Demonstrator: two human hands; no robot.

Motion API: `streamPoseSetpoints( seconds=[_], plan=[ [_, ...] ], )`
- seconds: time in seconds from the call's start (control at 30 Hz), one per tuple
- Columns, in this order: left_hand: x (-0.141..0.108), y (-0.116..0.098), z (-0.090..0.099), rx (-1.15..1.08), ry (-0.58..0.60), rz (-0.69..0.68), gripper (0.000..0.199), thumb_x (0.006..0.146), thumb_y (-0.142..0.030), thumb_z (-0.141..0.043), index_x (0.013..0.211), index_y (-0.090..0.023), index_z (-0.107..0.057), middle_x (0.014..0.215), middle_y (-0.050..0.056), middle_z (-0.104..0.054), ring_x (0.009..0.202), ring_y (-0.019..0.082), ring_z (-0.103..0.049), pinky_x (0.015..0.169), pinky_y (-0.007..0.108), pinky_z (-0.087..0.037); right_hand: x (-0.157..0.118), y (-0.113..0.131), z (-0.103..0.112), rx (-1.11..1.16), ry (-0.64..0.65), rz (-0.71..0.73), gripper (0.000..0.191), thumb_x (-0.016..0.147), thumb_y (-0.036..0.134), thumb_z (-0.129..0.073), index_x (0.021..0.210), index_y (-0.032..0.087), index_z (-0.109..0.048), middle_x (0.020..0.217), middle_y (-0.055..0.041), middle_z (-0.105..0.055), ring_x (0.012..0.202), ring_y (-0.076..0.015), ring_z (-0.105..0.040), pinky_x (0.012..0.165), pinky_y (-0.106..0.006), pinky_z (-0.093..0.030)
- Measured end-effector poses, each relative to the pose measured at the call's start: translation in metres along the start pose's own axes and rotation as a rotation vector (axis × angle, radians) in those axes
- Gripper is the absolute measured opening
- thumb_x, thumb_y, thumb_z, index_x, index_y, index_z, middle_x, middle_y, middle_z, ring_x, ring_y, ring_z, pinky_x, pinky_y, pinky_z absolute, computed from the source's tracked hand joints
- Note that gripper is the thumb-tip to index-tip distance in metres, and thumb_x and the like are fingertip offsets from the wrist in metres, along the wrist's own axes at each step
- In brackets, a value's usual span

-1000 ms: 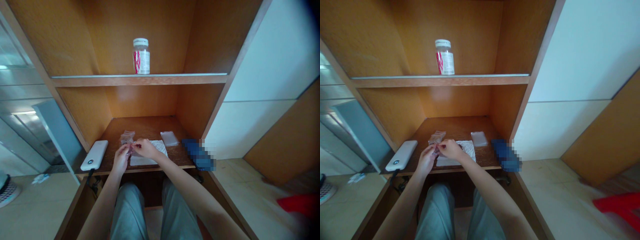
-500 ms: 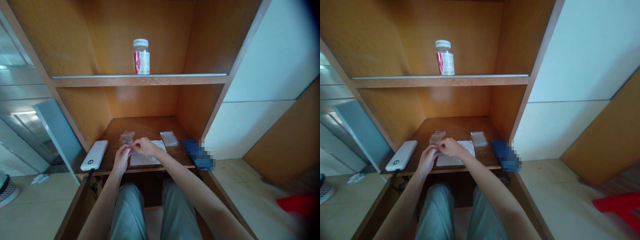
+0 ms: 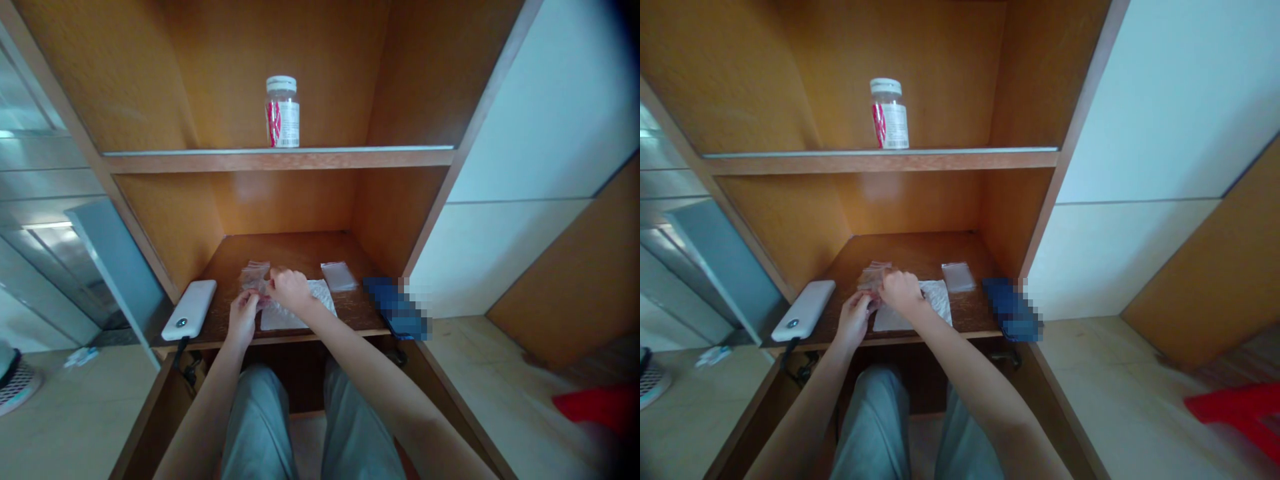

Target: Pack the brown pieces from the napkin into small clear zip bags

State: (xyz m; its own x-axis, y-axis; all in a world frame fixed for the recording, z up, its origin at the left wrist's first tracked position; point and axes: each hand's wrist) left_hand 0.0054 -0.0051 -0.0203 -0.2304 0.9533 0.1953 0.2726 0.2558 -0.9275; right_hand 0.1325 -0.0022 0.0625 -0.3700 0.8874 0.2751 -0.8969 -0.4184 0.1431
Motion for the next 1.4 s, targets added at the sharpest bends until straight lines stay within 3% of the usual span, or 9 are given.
streamPoseSetpoints(
  seconds=[0.1,0.17,0.4,0.53,0.67,0.83,1.0,1.3,1.4],
  plan=[
    [-0.001,-0.003,-0.001,-0.015,-0.002,-0.001,0.014,0.061,-0.026,-0.063,0.061,-0.014,-0.056,0.061,-0.002,-0.056,0.059,0.010,-0.054,0.061,0.023,-0.045,-0.003,-0.003,0.003,-0.012,0.018,0.171,0.030,0.086,0.018,-0.036,0.114,0.017,-0.047,0.108,-0.0123,-0.058,0.089,-0.0206,-0.060,0.070,-0.030,-0.047],
    [-0.002,-0.005,-0.002,-0.007,0.017,-0.004,0.013,0.062,-0.026,-0.063,0.061,-0.015,-0.056,0.063,-0.001,-0.057,0.061,0.010,-0.055,0.062,0.024,-0.046,-0.005,-0.003,0.002,-0.036,0.048,0.259,0.028,0.087,0.017,-0.035,0.110,0.019,-0.051,0.113,-0.0111,-0.055,0.089,-0.0197,-0.060,0.069,-0.029,-0.047],
    [-0.004,-0.008,-0.003,0.023,0.089,0.008,0.014,0.061,-0.026,-0.065,0.059,-0.014,-0.057,0.072,0.001,-0.058,0.066,0.012,-0.056,0.061,0.024,-0.047,0.001,-0.005,-0.004,-0.103,0.034,0.207,0.025,0.082,0.011,-0.039,0.085,0.011,-0.064,0.087,-0.0139,-0.065,0.081,-0.0212,-0.061,0.067,-0.029,-0.043],
    [-0.003,-0.007,-0.001,-0.051,0.088,0.046,0.013,0.066,-0.026,-0.063,0.069,-0.016,-0.056,0.071,-0.002,-0.054,0.063,0.012,-0.057,0.050,0.020,-0.043,0.009,-0.023,-0.002,0.173,-0.059,0.136,0.029,0.082,0.030,-0.048,0.074,0.012,-0.068,0.069,-0.0071,-0.064,0.065,-0.0148,-0.057,0.055,-0.022,-0.035],
    [-0.001,-0.007,0.002,-0.123,0.107,0.057,0.016,0.066,-0.025,-0.064,0.077,-0.018,-0.054,0.074,-0.002,-0.055,0.062,0.013,-0.061,0.047,0.020,-0.042,0.015,-0.044,-0.005,0.536,-0.091,0.098,0.038,0.080,0.037,-0.048,0.063,0.008,-0.068,0.050,-0.0003,-0.052,0.050,-0.0073,-0.045,0.047,-0.019,-0.024],
    [0.001,-0.008,0.003,-0.122,0.088,0.054,0.026,0.064,-0.023,-0.067,0.087,-0.017,-0.056,0.080,0.000,-0.058,0.060,0.012,-0.061,0.050,0.021,-0.046,0.016,-0.055,-0.016,0.952,0.041,0.184,0.028,0.074,0.034,-0.055,0.082,0.012,-0.070,0.061,0.0004,-0.059,0.053,-0.0066,-0.043,0.049,-0.018,-0.031],
    [-0.002,-0.009,0.002,-0.107,0.076,0.049,0.034,0.063,-0.026,-0.069,0.093,-0.016,-0.058,0.087,0.004,-0.061,0.063,0.014,-0.063,0.051,0.022,-0.047,0.013,-0.056,-0.026,1.094,0.218,0.153,0.030,0.075,0.028,-0.053,0.100,0.015,-0.065,0.057,0.0011,-0.058,0.047,-0.0055,-0.042,0.046,-0.017,-0.032],
    [0.000,-0.012,0.006,-0.222,0.039,0.062,0.028,0.066,-0.023,-0.066,0.092,-0.020,-0.057,0.085,0.000,-0.064,0.051,0.007,-0.058,0.043,0.018,-0.043,0.009,-0.054,-0.021,1.191,0.164,0.031,0.035,0.073,0.044,-0.057,0.079,0.012,-0.068,0.049,0.0006,-0.055,0.040,-0.0046,-0.040,0.040,-0.016,-0.028],
    [-0.001,-0.013,0.004,-0.121,0.142,0.137,0.029,0.063,-0.022,-0.068,0.089,-0.016,-0.057,0.075,0.001,-0.064,0.047,0.008,-0.055,0.039,0.018,-0.039,0.007,-0.050,-0.016,1.247,0.230,0.017,0.035,0.073,0.044,-0.059,0.088,0.013,-0.067,0.058,-0.0012,-0.059,0.046,-0.0056,-0.047,0.041,-0.016,-0.031]
  ],
)
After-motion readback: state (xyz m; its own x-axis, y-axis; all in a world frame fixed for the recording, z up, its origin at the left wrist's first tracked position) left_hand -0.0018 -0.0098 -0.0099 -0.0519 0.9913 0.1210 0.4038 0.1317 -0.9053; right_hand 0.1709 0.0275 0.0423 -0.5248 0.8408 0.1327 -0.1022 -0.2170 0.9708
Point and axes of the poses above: each hand's wrist, its own x-axis towards the middle knuckle, its own z-axis out of the back of the hand, y = z × x
